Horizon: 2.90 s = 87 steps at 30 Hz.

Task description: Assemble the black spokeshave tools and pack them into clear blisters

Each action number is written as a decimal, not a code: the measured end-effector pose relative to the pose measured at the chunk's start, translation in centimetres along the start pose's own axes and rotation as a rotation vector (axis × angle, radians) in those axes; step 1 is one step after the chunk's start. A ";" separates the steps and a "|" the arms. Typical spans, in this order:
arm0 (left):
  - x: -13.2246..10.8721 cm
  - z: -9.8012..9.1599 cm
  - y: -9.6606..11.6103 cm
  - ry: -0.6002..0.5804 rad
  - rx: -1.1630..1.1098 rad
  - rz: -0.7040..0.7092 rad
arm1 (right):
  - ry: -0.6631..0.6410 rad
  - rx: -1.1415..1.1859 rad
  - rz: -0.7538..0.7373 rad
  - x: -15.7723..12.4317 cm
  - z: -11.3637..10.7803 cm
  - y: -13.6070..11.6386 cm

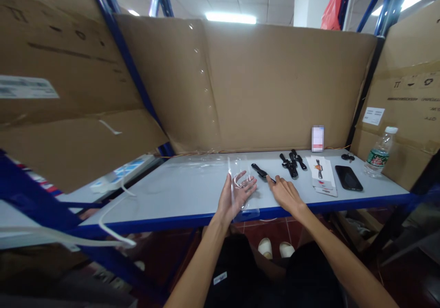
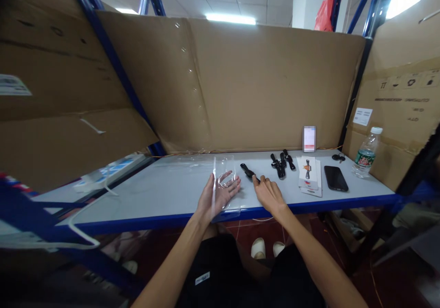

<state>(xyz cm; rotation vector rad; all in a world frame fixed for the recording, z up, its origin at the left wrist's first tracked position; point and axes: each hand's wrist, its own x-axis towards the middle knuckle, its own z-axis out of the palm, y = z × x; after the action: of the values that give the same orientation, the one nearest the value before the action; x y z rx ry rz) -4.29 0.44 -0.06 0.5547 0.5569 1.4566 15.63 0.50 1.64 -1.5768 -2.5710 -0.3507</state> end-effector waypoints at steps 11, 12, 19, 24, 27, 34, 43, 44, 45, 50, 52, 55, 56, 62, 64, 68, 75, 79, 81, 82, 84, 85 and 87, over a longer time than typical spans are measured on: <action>0.1 -0.2 0.0 0.016 -0.003 0.000 | 0.023 0.115 0.136 0.3 0.4 0.2; 0.2 -0.2 0.0 0.015 -0.011 -0.004 | 0.031 0.130 0.174 0.3 0.6 0.2; 0.1 -0.3 0.1 0.029 -0.059 -0.022 | 0.008 0.152 0.219 0.5 0.6 0.1; -0.1 0.0 0.2 0.054 -0.078 -0.010 | 0.019 0.159 0.234 0.6 0.7 0.2; -0.1 0.1 0.3 0.057 -0.082 -0.024 | 0.013 0.161 0.249 0.7 0.9 0.3; -0.2 0.4 0.4 0.032 -0.075 -0.038 | 0.041 0.168 0.247 0.8 1.1 0.5; -0.3 0.3 0.5 -0.012 -0.019 -0.031 | 0.032 0.161 0.242 0.5 0.8 0.4; -0.4 0.4 0.6 -0.021 -0.005 -0.031 | 0.024 0.162 0.245 0.5 0.8 0.5; -0.5 0.5 0.6 -0.035 0.008 -0.030 | 0.018 0.163 0.248 0.5 0.8 0.5; -1.1 1.2 0.8 -0.121 0.056 -0.018 | 0.026 0.163 0.243 0.5 0.8 0.5; -1.2 1.3 0.8 -0.142 0.069 -0.017 | 0.034 0.168 0.243 0.5 0.7 0.5; -1.2 1.2 0.7 -0.150 0.074 -0.020 | 0.027 0.171 0.250 0.5 0.7 0.5; -1.2 1.2 0.7 -0.149 0.072 -0.023 | 0.023 0.170 0.250 0.5 0.7 0.5; -0.8 0.8 0.6 -0.119 0.027 -0.051 | 0.024 0.158 0.254 0.6 0.8 0.5; -0.7 0.7 0.6 -0.108 0.010 -0.064 | 0.022 0.156 0.253 0.6 0.8 0.6; -0.6 0.7 0.6 -0.101 0.004 -0.077 | 0.036 0.161 0.252 0.5 0.8 0.6; -0.9 0.9 0.7 -0.145 0.053 -0.060 | 0.058 0.155 0.246 0.5 0.7 0.5; -1.0 1.1 0.6 -0.150 0.058 -0.053 | 0.052 0.156 0.252 0.4 0.6 0.5; -0.9 1.1 0.6 -0.122 0.040 -0.065 | 0.050 0.154 0.250 0.4 0.6 0.5; -0.9 1.1 0.6 -0.099 0.028 -0.073 | 0.051 0.153 0.249 0.4 0.6 0.5; -0.7 1.1 0.6 -0.048 0.007 -0.082 | 0.057 0.152 0.244 0.4 0.7 0.5; -0.7 1.0 0.6 -0.030 -0.002 -0.083 | 0.059 0.151 0.243 0.4 0.7 0.5; -0.6 1.0 0.5 -0.012 -0.012 -0.081 | 0.053 0.149 0.245 0.4 0.7 0.5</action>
<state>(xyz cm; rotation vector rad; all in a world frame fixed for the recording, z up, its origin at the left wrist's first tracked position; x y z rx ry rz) -4.07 -0.12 1.01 0.5257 0.5542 1.3787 15.92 1.26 1.10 -1.7743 -2.2714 -0.1709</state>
